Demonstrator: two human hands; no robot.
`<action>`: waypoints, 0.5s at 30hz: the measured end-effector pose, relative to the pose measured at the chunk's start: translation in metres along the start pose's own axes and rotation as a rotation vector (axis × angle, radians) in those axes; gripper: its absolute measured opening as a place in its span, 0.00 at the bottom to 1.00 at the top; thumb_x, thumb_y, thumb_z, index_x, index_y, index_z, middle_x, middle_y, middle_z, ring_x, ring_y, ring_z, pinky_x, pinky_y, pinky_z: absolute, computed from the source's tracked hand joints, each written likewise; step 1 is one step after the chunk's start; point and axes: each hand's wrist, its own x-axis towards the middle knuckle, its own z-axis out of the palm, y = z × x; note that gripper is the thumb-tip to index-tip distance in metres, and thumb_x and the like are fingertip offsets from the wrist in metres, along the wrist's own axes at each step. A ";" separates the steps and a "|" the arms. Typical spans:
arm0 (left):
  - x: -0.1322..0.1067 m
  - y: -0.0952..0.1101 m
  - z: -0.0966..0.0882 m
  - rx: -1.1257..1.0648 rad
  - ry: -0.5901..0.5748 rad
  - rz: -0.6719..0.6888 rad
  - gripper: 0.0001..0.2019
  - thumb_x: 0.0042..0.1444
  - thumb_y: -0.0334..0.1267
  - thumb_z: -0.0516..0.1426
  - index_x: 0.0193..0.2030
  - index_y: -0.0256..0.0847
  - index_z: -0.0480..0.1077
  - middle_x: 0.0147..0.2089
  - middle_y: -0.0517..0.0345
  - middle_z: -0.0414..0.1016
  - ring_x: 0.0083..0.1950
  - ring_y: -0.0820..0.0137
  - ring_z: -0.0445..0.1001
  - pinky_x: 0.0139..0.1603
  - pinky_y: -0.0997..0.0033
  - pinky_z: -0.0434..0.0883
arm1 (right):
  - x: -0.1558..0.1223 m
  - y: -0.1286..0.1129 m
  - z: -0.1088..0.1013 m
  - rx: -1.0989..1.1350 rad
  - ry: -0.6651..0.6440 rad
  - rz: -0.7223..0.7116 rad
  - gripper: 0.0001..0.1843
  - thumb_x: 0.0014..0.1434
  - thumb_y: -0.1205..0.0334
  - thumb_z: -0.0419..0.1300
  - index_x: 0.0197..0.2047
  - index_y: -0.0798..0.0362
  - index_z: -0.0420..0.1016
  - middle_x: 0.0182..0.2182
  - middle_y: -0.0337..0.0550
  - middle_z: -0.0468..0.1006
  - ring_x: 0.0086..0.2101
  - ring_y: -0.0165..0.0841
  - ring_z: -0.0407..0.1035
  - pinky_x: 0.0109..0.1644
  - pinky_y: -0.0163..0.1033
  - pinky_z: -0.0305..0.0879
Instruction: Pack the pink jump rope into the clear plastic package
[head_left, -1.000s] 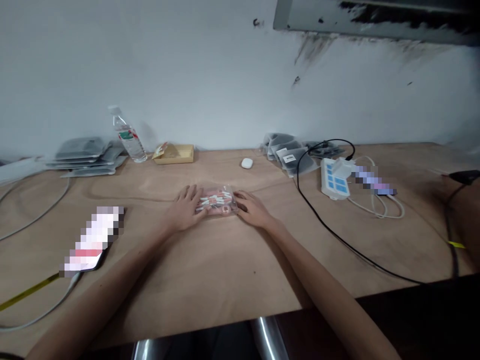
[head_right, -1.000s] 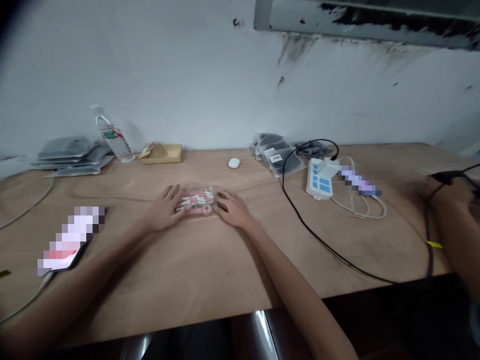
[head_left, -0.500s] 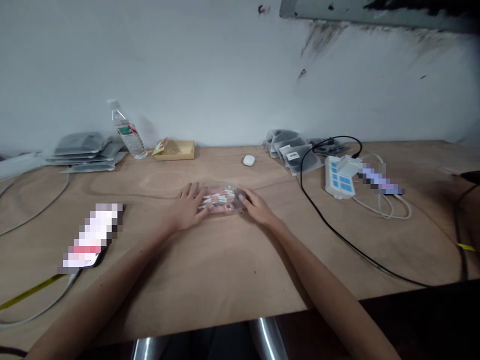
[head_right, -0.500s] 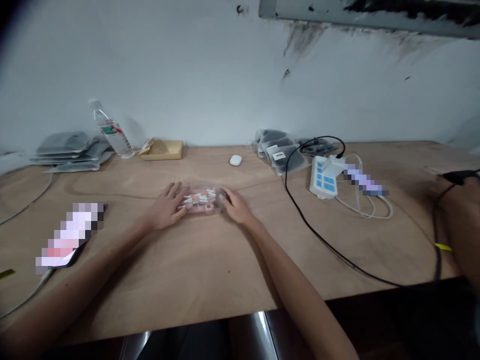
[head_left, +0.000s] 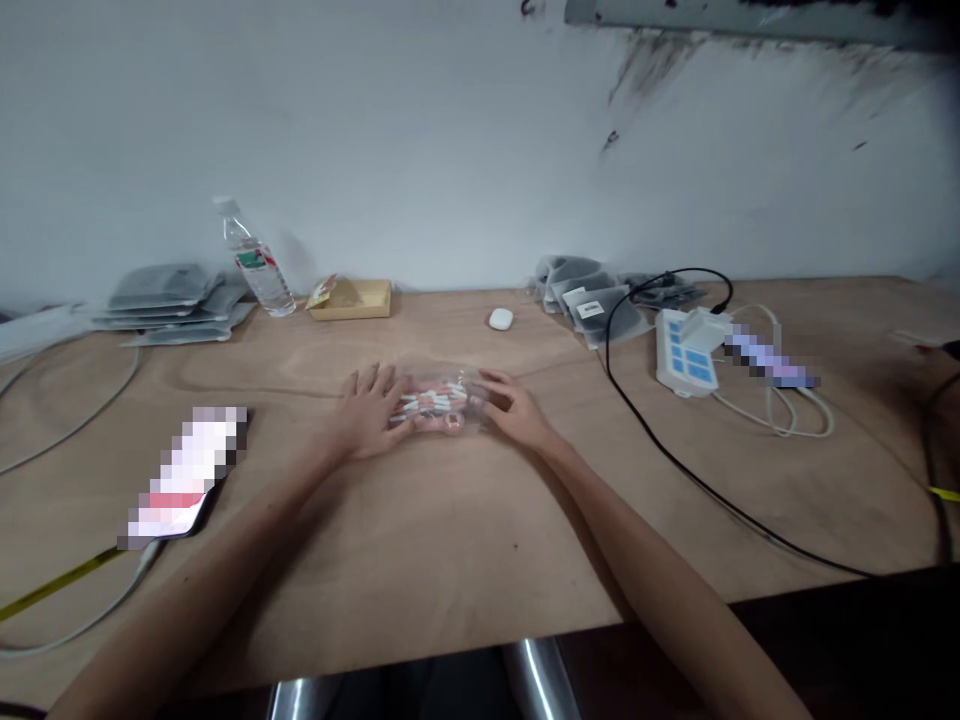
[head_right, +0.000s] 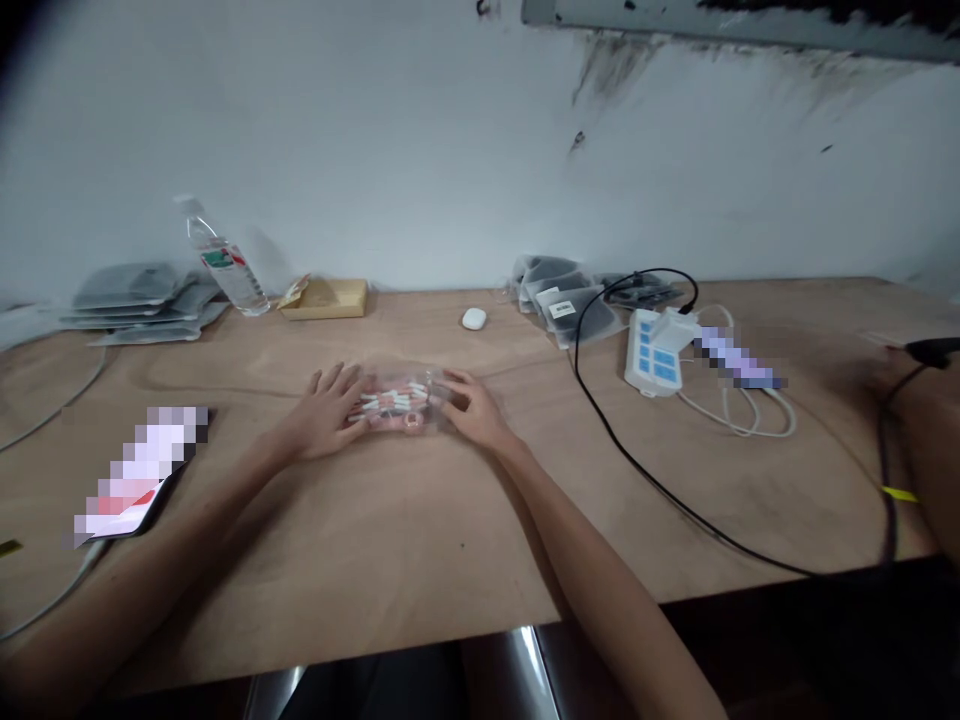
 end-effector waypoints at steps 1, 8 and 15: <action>0.000 0.002 0.001 0.002 0.011 0.002 0.38 0.64 0.62 0.48 0.71 0.36 0.57 0.74 0.34 0.55 0.75 0.38 0.49 0.70 0.33 0.50 | 0.000 -0.002 -0.001 0.000 -0.023 -0.007 0.19 0.60 0.50 0.66 0.54 0.44 0.82 0.61 0.49 0.74 0.59 0.45 0.68 0.66 0.55 0.62; 0.001 0.011 0.015 -0.007 0.087 0.088 0.47 0.60 0.71 0.45 0.70 0.28 0.57 0.73 0.28 0.54 0.75 0.39 0.51 0.72 0.37 0.47 | 0.001 -0.001 0.002 0.041 -0.022 0.076 0.15 0.57 0.50 0.70 0.45 0.47 0.86 0.60 0.51 0.74 0.58 0.46 0.70 0.63 0.55 0.64; 0.002 0.012 0.009 0.007 0.059 0.102 0.47 0.57 0.73 0.49 0.71 0.37 0.59 0.72 0.32 0.57 0.73 0.38 0.54 0.70 0.35 0.50 | 0.002 -0.005 0.004 0.187 -0.079 0.153 0.15 0.55 0.47 0.70 0.40 0.48 0.87 0.59 0.50 0.76 0.58 0.46 0.71 0.65 0.53 0.63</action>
